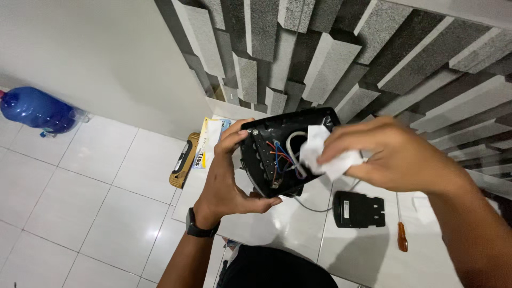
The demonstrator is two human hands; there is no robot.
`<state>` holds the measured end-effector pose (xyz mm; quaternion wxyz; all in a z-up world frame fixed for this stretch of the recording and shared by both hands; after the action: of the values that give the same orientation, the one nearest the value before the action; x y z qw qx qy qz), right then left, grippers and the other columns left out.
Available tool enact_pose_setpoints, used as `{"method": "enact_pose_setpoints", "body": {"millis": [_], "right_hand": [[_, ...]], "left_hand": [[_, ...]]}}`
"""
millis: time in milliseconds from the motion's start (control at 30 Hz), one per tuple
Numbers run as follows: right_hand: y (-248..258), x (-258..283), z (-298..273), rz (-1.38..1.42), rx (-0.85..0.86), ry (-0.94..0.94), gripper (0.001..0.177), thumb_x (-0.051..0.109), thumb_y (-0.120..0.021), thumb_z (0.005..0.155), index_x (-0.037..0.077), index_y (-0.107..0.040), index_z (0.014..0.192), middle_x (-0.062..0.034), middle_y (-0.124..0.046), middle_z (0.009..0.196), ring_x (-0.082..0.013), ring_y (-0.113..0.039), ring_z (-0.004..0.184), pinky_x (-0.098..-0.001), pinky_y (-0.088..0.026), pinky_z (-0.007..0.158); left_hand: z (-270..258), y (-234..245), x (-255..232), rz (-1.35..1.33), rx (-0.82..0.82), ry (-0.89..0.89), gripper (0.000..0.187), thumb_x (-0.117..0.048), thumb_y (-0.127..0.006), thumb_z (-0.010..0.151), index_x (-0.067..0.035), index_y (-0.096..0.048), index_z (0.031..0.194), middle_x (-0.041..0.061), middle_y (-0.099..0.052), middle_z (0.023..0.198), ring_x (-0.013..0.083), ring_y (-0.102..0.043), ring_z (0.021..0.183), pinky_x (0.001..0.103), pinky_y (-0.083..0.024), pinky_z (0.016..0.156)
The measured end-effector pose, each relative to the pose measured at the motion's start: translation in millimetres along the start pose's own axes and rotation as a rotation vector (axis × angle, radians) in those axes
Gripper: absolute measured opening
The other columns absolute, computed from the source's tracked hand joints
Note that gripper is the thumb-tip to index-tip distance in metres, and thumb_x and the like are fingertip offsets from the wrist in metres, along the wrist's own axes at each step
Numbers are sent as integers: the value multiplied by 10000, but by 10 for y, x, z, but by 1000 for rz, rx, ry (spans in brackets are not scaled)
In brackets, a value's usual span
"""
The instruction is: The person disassembles a black handheld appliance using a screwdriver, wipes the internal components with a tissue, and then reassembles the device by tightening screws.
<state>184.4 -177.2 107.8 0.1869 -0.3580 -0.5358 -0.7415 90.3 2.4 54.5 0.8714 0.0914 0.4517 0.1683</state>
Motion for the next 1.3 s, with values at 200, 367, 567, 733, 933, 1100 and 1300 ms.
{"method": "enact_pose_setpoints", "body": {"millis": [200,367,567,733,933,1100,1300], "right_hand": [[-507,220,179,-236,-4,-121,430,161,-750,940,111,-709,1365,-4,-735,1050,-139,-724,963,-271,-580,827],[-562,900,200,-523,-172,207,336,43,-681,843,-28,-663,1171,-150,-689,1245,-327,-687,1173,-344,-605,896],[-391,776,-3,-168,-157,113,195,49,-697,897,39,-701,1092,-88,-745,1236,-217,-765,1060,-298,-602,869],[-45,606,-63,-191,-320,34,172,36,-702,871,73,-762,1028,-43,-760,1114,-165,-761,989,-281,-592,827],[-525,785,402,-402,-105,217,270,51,-745,760,44,-764,1029,-96,-704,1247,-254,-622,1167,-383,-538,931],[-617,837,636,-429,81,202,287,88,-757,722,33,-758,1003,-92,-707,1182,-284,-554,1142,-437,-427,917],[-810,692,727,-377,363,-17,162,139,-726,811,105,-656,953,-65,-644,808,-229,-547,1146,-431,-371,1020]], "left_hand": [[6,-19,30,14,-4,4,1211,-337,-1012,583,-147,-282,1531,228,-371,1600,386,-425,1521,498,-420,1271],[8,17,5,5,-26,-14,1199,-316,-1013,587,-141,-290,1527,227,-376,1605,363,-431,1486,484,-406,1270],[-13,19,-2,8,-42,-9,1176,-280,-1002,581,-133,-310,1520,227,-391,1602,361,-429,1487,483,-382,1279],[-16,-7,-58,34,-34,-40,1184,-304,-1013,603,-127,-285,1520,229,-367,1597,375,-417,1522,472,-389,1279],[-19,-23,-100,34,-24,-59,1178,-294,-1004,619,-115,-276,1528,224,-380,1596,358,-416,1482,463,-391,1247],[-53,-40,-48,-9,-13,-36,1201,-319,-1006,621,-118,-251,1532,247,-342,1617,375,-386,1513,495,-389,1292],[-94,-22,7,93,-17,-17,1268,-358,-1021,563,-77,-244,1526,241,-362,1586,397,-380,1541,498,-377,1283]]}}
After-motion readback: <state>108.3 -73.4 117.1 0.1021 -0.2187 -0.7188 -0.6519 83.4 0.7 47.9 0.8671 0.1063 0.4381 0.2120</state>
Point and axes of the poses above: each hand's wrist, its own z-axis towards the middle knuckle, its own y-axis out of the back of the hand, x = y × z, the point moved 10 cm from there along z, towards the middle knuckle
